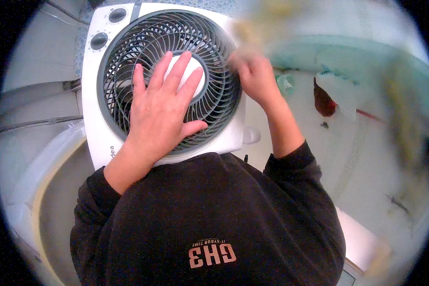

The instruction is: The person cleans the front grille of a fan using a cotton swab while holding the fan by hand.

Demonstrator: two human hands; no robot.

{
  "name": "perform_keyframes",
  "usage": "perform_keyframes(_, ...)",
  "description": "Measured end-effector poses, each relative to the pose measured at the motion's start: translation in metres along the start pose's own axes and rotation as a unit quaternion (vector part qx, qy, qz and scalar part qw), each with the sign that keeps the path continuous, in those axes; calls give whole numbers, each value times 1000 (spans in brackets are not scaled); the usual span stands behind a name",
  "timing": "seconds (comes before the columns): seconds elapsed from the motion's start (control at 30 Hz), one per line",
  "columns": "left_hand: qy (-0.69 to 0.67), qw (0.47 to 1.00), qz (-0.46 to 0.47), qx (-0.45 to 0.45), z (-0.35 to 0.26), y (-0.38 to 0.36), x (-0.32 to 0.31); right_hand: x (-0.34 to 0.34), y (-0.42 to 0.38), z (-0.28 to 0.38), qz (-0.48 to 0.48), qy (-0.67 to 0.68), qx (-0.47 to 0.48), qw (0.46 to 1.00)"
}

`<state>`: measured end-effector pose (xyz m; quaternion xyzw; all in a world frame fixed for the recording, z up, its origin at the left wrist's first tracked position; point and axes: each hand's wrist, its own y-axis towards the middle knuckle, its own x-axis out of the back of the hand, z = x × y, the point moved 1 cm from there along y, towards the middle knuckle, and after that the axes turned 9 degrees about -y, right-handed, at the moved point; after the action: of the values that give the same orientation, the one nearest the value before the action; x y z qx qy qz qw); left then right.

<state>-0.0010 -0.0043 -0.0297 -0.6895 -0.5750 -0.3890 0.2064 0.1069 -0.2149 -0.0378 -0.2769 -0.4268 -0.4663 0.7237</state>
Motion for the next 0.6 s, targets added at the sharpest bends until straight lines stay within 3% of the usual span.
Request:
perform_keyframes(0.1,-3,1000,-9,-5,-1,0,-1,-3,1,-3,-45,-118,46,991)
perform_keyframes(0.2,-6,1000,-6,-4,2,1,0,1,-4,11,-34,-85,56,994)
perform_keyframes(0.3,-2,1000,-5,-3,1,2,-1,5,2,6,9,8,-1,1000)
perform_keyframes(0.4,-2,1000,-7,-4,0,2,1,2,7,-2,-34,-100,43,993)
perform_keyframes(0.5,-7,1000,-8,-4,3,3,3,2,4,3,-19,-96,54,994)
perform_keyframes(0.6,-2,1000,10,5,2,1,2,6,4,6,39,32,-25,998)
